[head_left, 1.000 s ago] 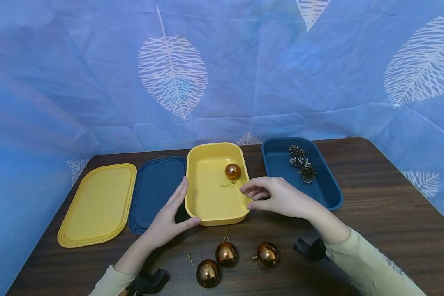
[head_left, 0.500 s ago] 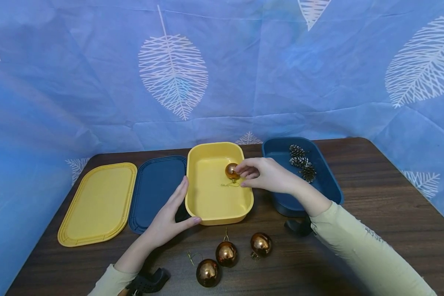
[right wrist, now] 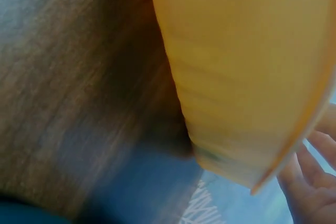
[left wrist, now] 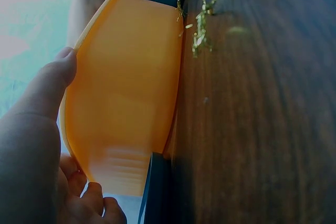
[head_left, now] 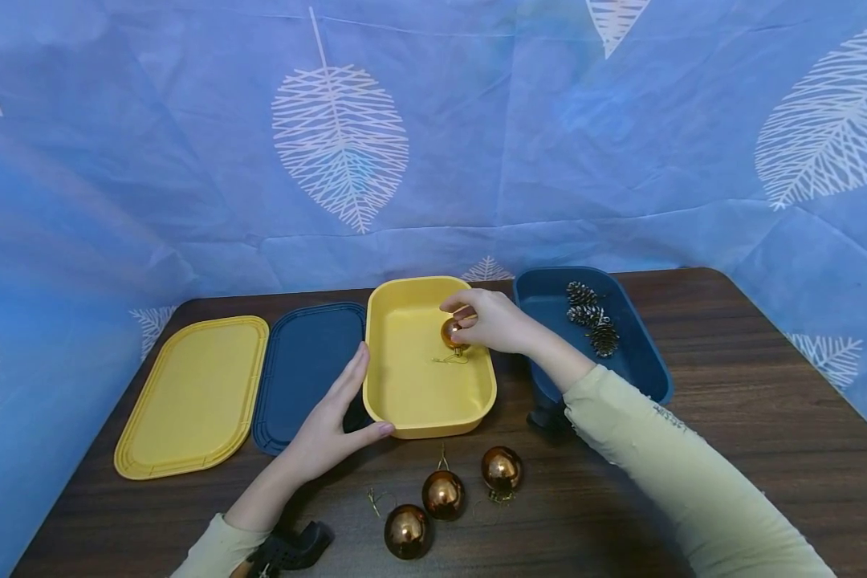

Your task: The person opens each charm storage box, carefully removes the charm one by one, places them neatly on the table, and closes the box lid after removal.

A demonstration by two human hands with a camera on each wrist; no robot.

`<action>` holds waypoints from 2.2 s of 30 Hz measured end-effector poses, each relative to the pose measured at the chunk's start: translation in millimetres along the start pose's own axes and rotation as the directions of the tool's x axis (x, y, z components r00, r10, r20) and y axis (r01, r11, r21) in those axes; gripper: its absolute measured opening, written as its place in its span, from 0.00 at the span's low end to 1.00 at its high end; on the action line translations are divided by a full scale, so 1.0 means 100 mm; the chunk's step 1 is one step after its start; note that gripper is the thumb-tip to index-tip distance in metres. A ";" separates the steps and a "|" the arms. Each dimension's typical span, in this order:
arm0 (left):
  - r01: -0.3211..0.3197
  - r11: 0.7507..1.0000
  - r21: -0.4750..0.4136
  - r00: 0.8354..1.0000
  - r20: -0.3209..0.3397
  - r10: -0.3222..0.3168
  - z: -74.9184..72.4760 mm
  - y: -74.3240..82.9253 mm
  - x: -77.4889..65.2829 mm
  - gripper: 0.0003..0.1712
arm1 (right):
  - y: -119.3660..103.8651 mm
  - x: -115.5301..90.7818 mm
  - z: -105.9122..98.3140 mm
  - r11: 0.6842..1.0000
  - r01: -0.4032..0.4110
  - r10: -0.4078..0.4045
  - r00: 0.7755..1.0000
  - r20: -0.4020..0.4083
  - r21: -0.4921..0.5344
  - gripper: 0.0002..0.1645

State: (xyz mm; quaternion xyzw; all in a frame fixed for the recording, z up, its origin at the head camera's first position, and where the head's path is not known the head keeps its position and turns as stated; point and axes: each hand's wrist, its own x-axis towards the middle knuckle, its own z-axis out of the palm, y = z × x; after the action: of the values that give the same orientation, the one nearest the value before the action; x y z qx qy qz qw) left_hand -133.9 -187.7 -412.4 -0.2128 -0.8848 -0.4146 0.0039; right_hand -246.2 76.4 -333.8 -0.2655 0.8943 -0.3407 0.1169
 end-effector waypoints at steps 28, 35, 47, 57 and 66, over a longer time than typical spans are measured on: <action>-0.002 1.000 -0.001 1.000 -0.008 0.002 0.01 0.00 0.00 0.55 | 0.03 0.19 0.20 0.943 0.098 -0.092 0.995 0.034 -0.317 0.14; -0.014 1.000 0.011 1.000 -0.006 0.014 0.00 0.01 0.00 0.55 | 0.05 0.19 0.21 0.937 0.127 -0.123 0.992 0.031 -0.325 0.08; -0.008 1.000 0.008 1.000 -0.004 0.008 0.01 0.00 -0.01 0.56 | 0.00 0.11 0.18 0.963 0.082 -0.084 0.996 0.005 -0.259 0.17; -0.007 1.000 0.010 1.000 -0.003 0.007 0.00 0.01 -0.01 0.56 | -0.15 -0.10 0.13 0.961 0.114 -0.127 0.991 -0.035 -0.254 0.18; 0.006 1.000 0.001 1.000 -0.008 -0.006 0.00 0.01 0.00 0.55 | -0.27 -0.49 0.01 0.950 0.164 -0.193 0.977 -0.086 -0.265 0.19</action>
State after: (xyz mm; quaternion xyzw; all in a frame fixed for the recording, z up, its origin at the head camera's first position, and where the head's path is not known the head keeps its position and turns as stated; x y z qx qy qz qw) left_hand -133.2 -186.7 -411.6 -0.2085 -0.8855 -0.4152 0.0064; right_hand -194.6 86.0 -315.5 -0.3390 0.9081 -0.2458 0.0002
